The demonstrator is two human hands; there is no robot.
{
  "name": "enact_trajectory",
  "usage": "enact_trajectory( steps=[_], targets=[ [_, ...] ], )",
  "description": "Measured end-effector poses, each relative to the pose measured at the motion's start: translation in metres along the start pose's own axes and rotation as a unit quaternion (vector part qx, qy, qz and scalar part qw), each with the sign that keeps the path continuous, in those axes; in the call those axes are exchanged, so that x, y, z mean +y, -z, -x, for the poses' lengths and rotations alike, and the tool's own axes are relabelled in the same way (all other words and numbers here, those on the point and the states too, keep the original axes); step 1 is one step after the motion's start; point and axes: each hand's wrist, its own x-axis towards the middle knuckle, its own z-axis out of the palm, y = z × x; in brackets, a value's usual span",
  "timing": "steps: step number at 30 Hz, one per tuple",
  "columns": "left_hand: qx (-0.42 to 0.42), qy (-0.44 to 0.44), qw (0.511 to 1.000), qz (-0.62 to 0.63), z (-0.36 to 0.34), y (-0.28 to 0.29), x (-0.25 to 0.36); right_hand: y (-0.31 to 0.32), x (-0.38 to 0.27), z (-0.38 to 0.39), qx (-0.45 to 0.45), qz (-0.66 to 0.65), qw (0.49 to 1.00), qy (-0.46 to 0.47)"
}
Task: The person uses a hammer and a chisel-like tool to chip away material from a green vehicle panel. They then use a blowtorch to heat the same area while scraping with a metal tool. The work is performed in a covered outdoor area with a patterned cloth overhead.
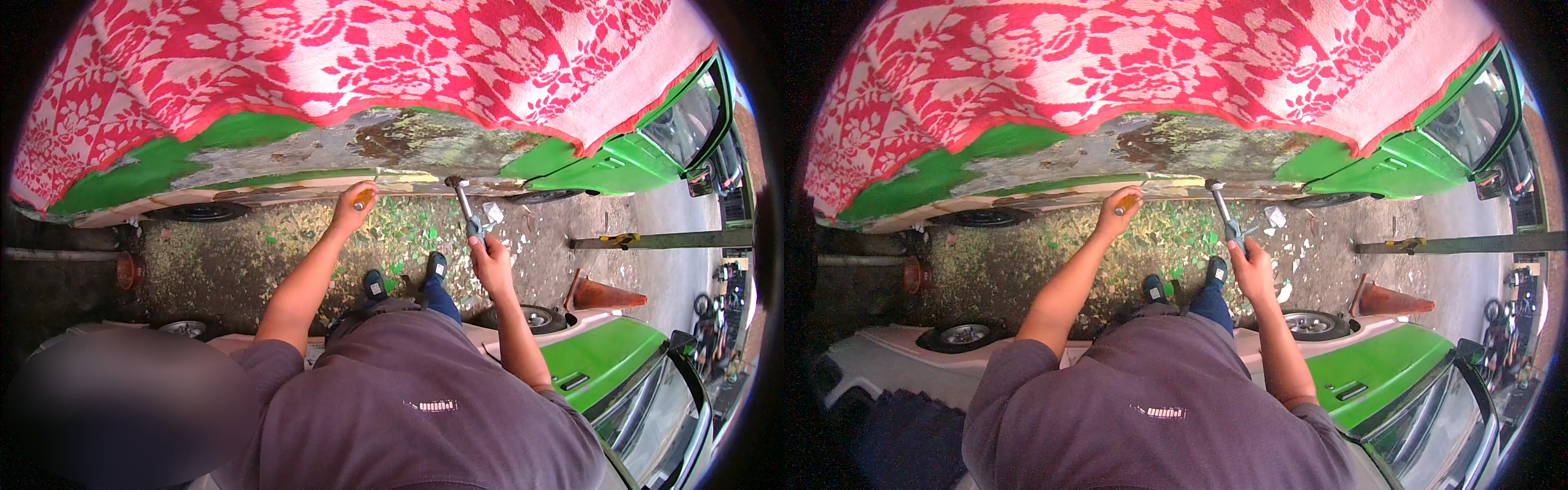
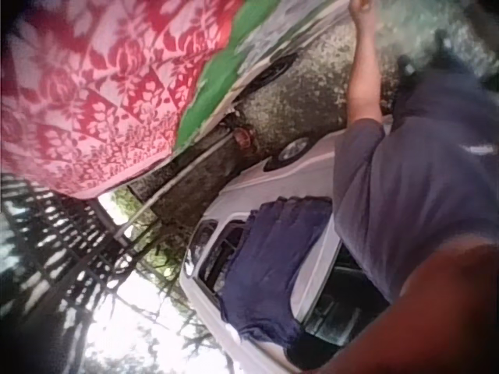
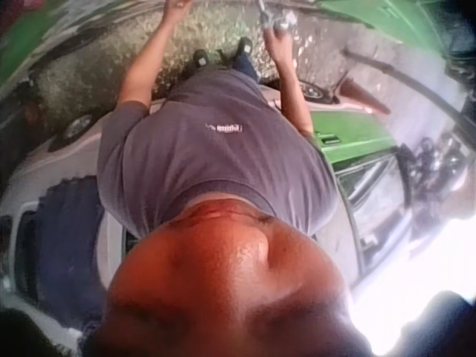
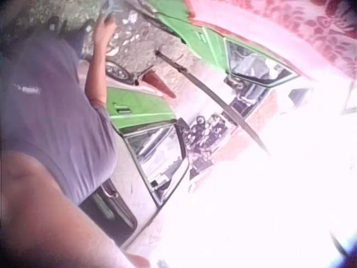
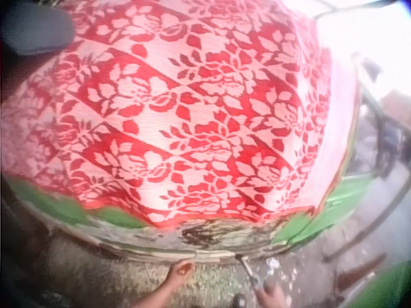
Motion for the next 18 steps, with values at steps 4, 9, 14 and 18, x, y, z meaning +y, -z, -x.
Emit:
enact_trajectory(
  steps=[4, 9, 14, 18],
  targets=[
    [-0.027, -0.013, 0.999, -0.041, -0.001, -0.011, -0.006, 0.002, 0.017, -0.002, -0.007, -0.012, 1.0, -0.013],
    [-0.052, -0.032, 0.995, -0.073, -0.004, -0.022, -0.014, 0.007, 0.028, -0.003, -0.01, -0.041, 0.998, -0.043],
    [-0.059, -0.033, 0.994, -0.081, -0.012, -0.029, -0.013, 0.011, 0.037, -0.011, -0.015, -0.048, 0.997, -0.053],
    [-0.05, -0.031, 0.994, -0.092, -0.012, -0.032, -0.013, 0.011, 0.042, -0.018, -0.028, -0.053, 0.997, -0.048]
  ],
)
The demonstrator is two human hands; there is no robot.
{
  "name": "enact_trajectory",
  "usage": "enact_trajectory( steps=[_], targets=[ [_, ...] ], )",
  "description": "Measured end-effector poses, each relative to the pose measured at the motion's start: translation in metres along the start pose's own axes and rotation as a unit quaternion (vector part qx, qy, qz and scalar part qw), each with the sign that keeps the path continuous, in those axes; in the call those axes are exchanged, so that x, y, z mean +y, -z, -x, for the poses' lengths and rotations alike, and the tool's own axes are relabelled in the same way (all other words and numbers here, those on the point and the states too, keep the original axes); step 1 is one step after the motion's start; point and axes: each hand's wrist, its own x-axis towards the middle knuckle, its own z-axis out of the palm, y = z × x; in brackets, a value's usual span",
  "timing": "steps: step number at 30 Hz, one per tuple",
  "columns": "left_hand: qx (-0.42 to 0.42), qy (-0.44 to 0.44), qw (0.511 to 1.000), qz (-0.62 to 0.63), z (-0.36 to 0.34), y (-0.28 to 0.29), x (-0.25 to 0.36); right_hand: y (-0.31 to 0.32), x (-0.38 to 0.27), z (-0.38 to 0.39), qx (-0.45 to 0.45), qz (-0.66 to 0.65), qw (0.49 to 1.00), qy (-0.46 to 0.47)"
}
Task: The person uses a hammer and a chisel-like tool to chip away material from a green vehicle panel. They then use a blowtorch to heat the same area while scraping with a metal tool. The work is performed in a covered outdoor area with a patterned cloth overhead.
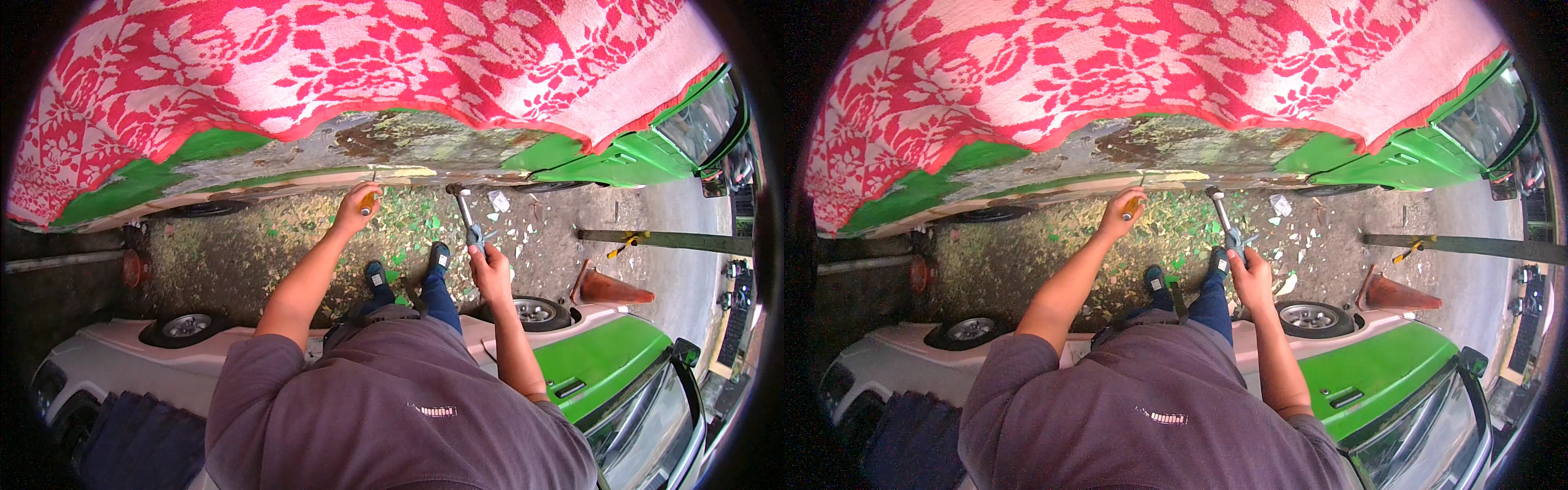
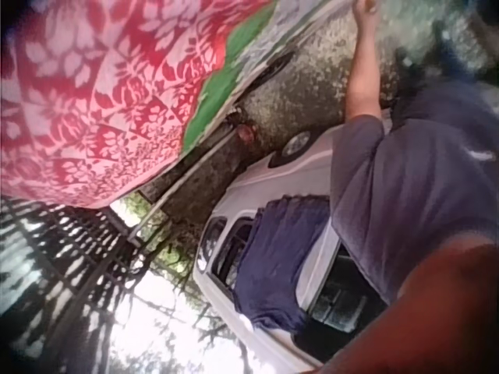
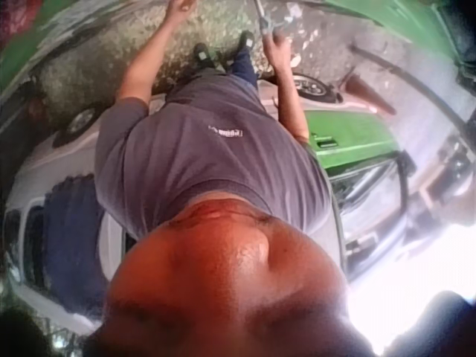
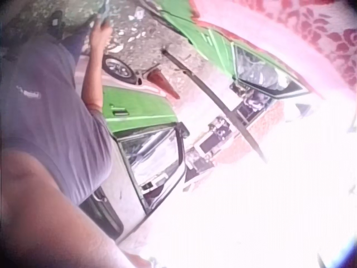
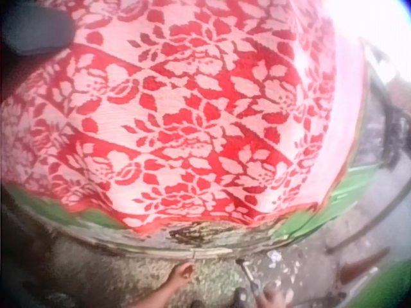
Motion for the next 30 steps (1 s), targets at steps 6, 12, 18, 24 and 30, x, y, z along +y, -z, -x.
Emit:
enact_trajectory(
  steps=[6, 12, 18, 24, 30],
  targets=[
    [0.009, 0.001, 1.0, 0.008, 0.0, -0.006, -0.021, -0.011, -0.013, -0.002, -0.018, 0.034, 0.999, 0.002],
    [-0.018, 0.002, 1.0, 0.008, 0.004, -0.009, -0.04, -0.017, -0.022, 0.001, -0.042, 0.058, 0.997, -0.005],
    [-0.058, 0.011, 0.998, -0.018, 0.005, -0.01, -0.021, -0.026, -0.017, 0.005, -0.049, 0.078, 0.996, -0.006],
    [-0.141, 0.032, 0.989, -0.024, 0.006, -0.01, -0.025, -0.037, -0.026, 0.008, -0.074, 0.108, 0.991, 0.003],
    [-0.149, -0.007, 0.989, -0.004, -0.003, -0.012, -0.021, -0.041, -0.027, 0.007, -0.092, 0.124, 0.988, -0.004]
  ],
)
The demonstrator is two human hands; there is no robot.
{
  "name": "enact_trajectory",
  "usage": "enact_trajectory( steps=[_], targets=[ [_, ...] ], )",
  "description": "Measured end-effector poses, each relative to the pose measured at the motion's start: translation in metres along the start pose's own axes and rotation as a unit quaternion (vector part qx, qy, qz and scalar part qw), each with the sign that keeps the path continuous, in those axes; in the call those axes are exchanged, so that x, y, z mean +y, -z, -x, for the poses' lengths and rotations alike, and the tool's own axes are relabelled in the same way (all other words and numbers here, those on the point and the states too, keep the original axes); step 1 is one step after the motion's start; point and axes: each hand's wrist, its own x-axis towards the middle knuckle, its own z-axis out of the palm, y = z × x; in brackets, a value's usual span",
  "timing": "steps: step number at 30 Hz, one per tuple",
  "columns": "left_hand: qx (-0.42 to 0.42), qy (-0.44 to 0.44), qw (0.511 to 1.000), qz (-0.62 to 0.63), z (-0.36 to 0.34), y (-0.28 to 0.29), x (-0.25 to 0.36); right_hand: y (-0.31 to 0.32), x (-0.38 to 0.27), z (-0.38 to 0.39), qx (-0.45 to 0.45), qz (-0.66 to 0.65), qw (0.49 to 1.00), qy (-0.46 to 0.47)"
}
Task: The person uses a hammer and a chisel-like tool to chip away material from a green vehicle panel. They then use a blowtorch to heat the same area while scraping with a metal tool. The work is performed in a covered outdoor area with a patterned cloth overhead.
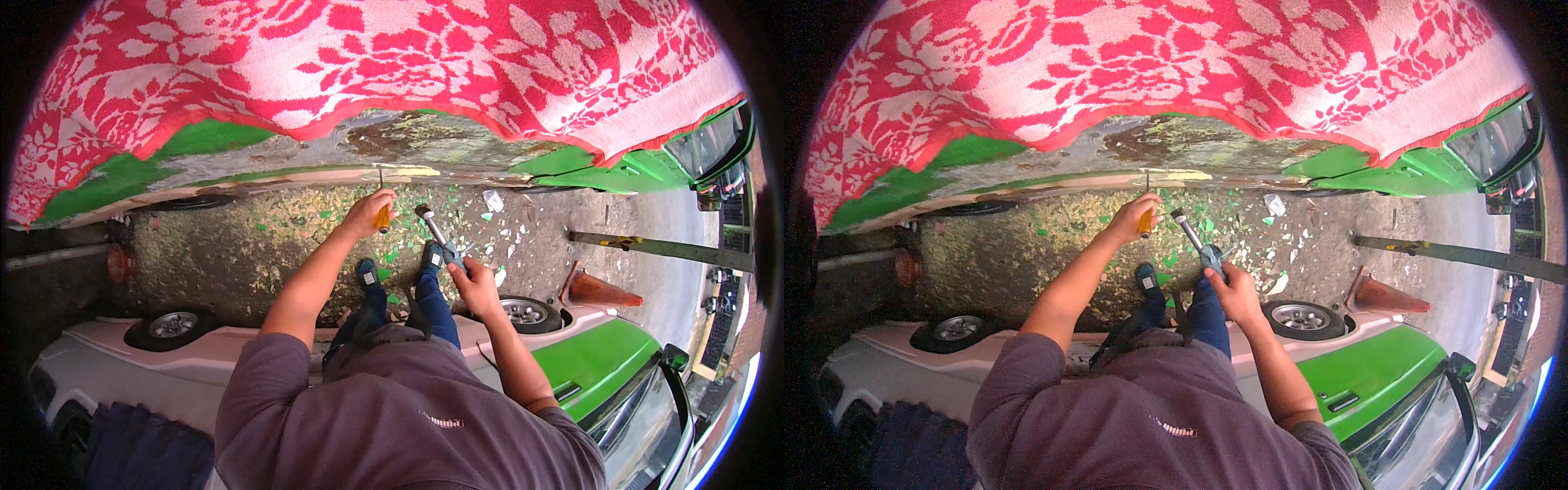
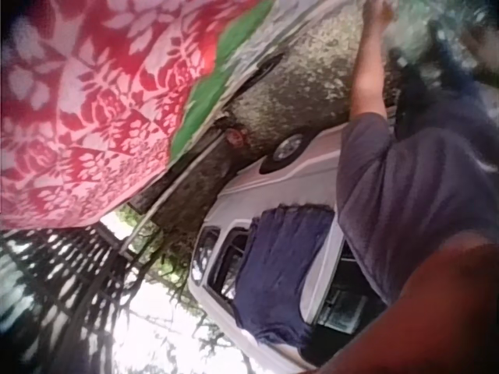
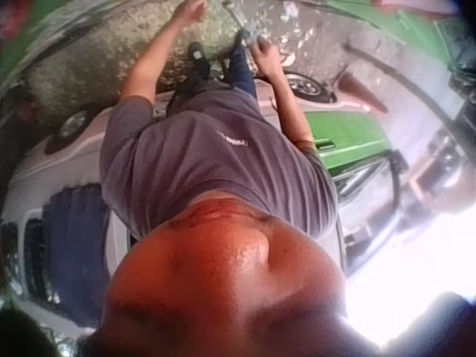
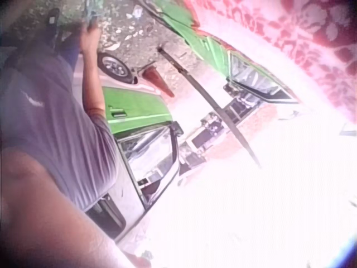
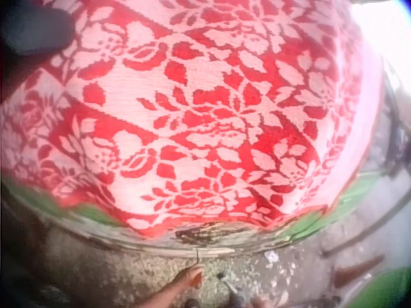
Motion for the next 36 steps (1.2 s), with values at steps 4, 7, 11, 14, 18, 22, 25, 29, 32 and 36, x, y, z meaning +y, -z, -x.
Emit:
enact_trajectory(
  steps=[4, 7, 11, 14, 18, 22, 25, 29, 32, 36],
  targets=[
    [0.006, -0.028, 1.0, 0.011, -0.001, -0.005, -0.002, 0.0, -0.016, 0.004, -0.03, 0.054, 0.998, 0.03],
    [0.068, -0.058, 0.994, 0.06, -0.004, -0.016, -0.014, -0.008, -0.02, 0.009, -0.048, 0.073, 0.991, 0.098],
    [0.117, -0.062, 0.983, 0.126, -0.01, -0.018, -0.013, -0.017, -0.005, 0.015, -0.062, 0.078, 0.977, 0.19],
    [0.136, -0.08, 0.979, 0.128, -0.018, -0.022, -0.022, -0.033, 0.009, -0.004, -0.041, 0.111, 0.968, 0.219],
    [0.119, -0.06, 0.984, 0.118, -0.017, -0.032, -0.035, -0.04, -0.001, -0.025, -0.023, 0.143, 0.969, 0.201],
    [0.146, -0.058, 0.978, 0.138, -0.022, -0.033, -0.031, -0.034, -0.001, -0.019, -0.031, 0.122, 0.97, 0.21],
    [0.111, -0.039, 0.983, 0.139, -0.018, -0.037, -0.023, -0.048, 0.012, -0.04, 0.0, 0.118, 0.983, 0.144],
    [0.162, -0.033, 0.967, 0.196, -0.02, -0.033, -0.021, -0.028, 0.019, -0.014, -0.027, 0.069, 0.981, 0.182],
    [0.175, -0.039, 0.971, 0.161, -0.024, -0.028, -0.019, -0.027, 0.011, -0.01, -0.03, 0.071, 0.983, 0.164],
    [0.173, -0.046, 0.972, 0.155, -0.026, -0.028, -0.021, -0.035, 0.022, -0.016, -0.02, 0.054, 0.977, 0.205]
  ],
)
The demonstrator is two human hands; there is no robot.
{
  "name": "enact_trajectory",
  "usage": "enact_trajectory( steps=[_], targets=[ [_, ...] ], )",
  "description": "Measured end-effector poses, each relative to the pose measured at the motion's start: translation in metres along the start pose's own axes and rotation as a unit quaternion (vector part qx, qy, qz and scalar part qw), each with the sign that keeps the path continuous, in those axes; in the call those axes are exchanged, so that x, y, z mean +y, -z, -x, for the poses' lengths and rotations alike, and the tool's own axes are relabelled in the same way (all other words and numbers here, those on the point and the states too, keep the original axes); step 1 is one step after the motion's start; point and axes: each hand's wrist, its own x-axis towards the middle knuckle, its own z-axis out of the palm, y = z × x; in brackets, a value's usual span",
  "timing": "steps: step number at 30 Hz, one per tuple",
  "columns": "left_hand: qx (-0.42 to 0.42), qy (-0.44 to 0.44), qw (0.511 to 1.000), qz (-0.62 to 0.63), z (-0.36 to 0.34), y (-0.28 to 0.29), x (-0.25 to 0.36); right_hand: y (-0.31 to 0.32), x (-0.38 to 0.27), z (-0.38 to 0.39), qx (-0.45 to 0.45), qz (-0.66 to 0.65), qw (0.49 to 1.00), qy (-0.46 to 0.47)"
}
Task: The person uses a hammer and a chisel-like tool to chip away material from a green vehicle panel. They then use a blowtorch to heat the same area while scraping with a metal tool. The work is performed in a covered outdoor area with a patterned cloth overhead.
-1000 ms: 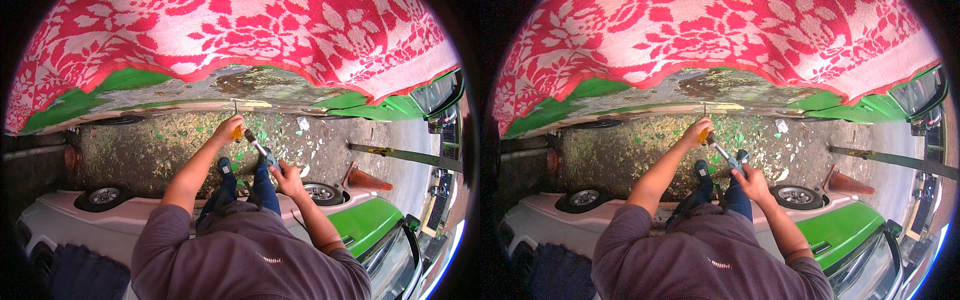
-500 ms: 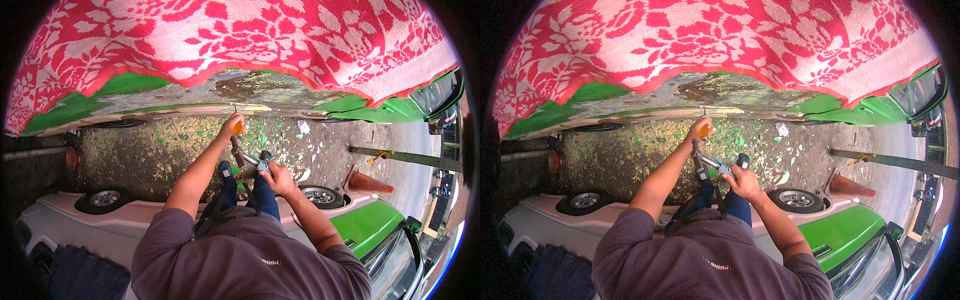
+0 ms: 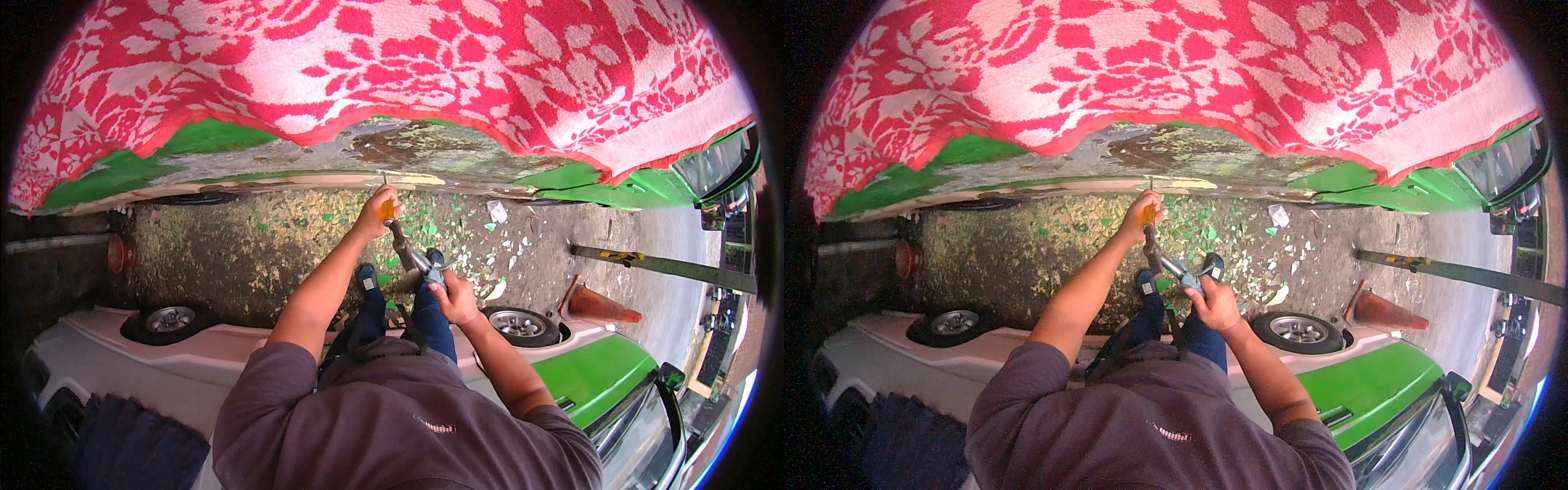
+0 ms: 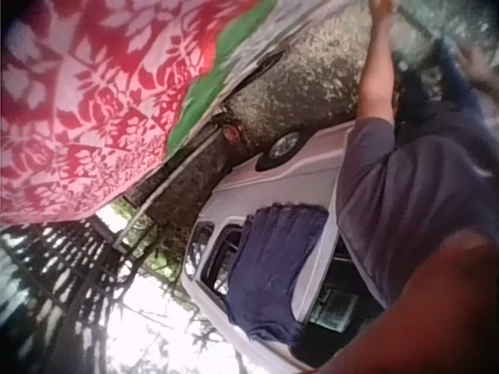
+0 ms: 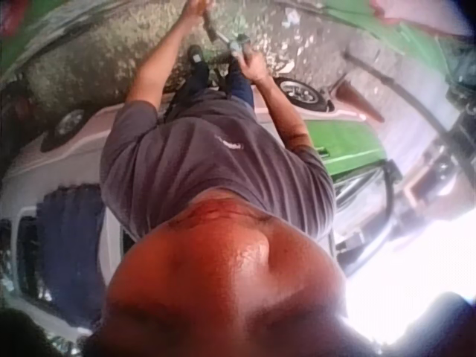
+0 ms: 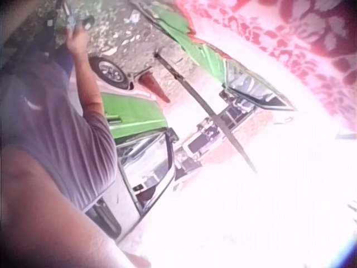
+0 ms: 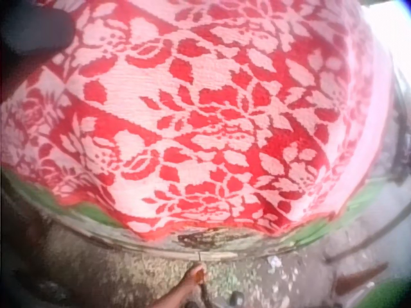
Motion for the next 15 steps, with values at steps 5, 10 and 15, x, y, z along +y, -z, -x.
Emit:
enact_trajectory(
  steps=[5, 10, 15],
  targets=[
    [0.0, 0.002, 1.0, 0.017, 0.007, -0.005, -0.007, -0.005, -0.017, -0.015, -0.018, 0.047, 0.998, -0.049],
    [0.026, 0.029, 0.999, 0.024, -0.008, -0.003, -0.004, -0.002, -0.008, -0.014, 0.016, 0.031, 0.999, 0.008],
    [0.035, 0.052, 0.997, 0.042, 0.001, -0.003, -0.016, 0.001, -0.019, -0.011, 0.008, 0.014, 1.0, -0.003]
  ],
)
